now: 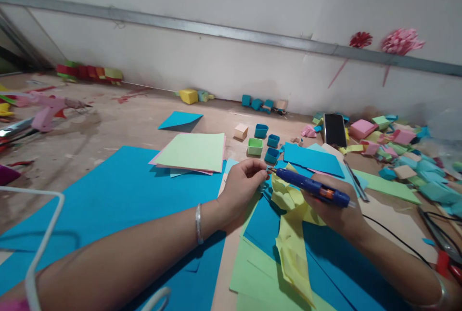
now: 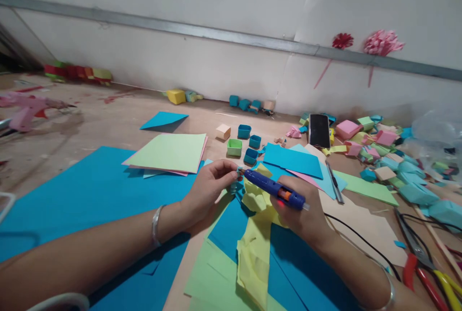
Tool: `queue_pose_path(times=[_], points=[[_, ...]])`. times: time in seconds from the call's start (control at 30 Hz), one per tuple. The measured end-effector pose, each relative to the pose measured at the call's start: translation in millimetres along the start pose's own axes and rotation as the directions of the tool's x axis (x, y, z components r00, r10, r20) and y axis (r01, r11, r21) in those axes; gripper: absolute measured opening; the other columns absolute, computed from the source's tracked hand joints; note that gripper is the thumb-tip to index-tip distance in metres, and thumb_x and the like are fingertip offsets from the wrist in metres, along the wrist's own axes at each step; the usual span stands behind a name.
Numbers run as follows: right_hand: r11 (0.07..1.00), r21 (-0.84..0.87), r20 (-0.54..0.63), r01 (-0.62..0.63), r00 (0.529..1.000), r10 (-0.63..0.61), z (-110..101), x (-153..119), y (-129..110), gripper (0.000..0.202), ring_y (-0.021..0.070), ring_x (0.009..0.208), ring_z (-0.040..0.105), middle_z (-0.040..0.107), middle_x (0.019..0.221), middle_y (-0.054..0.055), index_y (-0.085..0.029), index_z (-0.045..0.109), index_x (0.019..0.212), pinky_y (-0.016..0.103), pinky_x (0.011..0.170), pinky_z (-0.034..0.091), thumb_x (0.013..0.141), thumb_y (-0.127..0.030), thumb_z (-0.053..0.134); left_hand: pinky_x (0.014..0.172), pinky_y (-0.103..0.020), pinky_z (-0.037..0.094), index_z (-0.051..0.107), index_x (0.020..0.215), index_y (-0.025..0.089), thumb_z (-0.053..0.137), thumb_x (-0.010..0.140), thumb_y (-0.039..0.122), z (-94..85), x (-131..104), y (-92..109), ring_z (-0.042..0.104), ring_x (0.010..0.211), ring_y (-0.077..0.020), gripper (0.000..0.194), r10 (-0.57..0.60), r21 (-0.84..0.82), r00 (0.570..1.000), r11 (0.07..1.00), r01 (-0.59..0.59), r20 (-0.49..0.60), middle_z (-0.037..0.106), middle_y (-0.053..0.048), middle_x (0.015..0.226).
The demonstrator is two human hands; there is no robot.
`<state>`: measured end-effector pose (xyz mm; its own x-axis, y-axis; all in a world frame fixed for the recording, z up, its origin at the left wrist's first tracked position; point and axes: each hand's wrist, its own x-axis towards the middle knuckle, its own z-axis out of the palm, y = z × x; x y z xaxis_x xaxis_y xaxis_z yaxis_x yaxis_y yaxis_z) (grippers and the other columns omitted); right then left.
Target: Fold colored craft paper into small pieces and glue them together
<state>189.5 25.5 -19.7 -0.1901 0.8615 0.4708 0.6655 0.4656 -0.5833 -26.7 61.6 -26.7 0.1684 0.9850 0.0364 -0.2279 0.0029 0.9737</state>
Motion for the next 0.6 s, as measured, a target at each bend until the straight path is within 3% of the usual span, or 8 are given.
queue_pose_path(times=[0.23, 0.6], points=[[1.000, 0.000, -0.011, -0.015, 1.000, 0.015, 1.6, 1.5, 2.1, 0.019, 0.0116, 0.056, 0.046, 0.049, 0.059, -0.005, -0.021, 0.050, 0.062, 0.026, 0.054, 0.036, 0.075, -0.016, 0.062, 0.063, -0.023, 0.043, 0.065, 0.078, 0.016, 0.066, 0.073, 0.016, 0.5, 0.2, 0.7, 0.056, 0.070, -0.0117, 0.005, 0.009, 0.003, 1.000, 1.000, -0.009, 0.005, 0.064, -0.003, 0.076], [1.000, -0.017, -0.006, 0.008, 1.000, -0.008, -0.2, -0.5, 5.4, 0.017, 0.0116, 0.055, 0.046, 0.049, 0.059, -0.005, -0.021, 0.051, 0.064, 0.026, 0.054, 0.037, 0.077, -0.019, 0.062, 0.069, -0.026, 0.046, 0.065, 0.079, 0.016, 0.067, 0.073, 0.018, -0.7, 0.5, 1.6, 0.061, 0.075, -0.0145, 0.006, 0.011, -0.017, 1.000, 1.000, -0.012, -0.007, 0.067, -0.004, 0.079]])
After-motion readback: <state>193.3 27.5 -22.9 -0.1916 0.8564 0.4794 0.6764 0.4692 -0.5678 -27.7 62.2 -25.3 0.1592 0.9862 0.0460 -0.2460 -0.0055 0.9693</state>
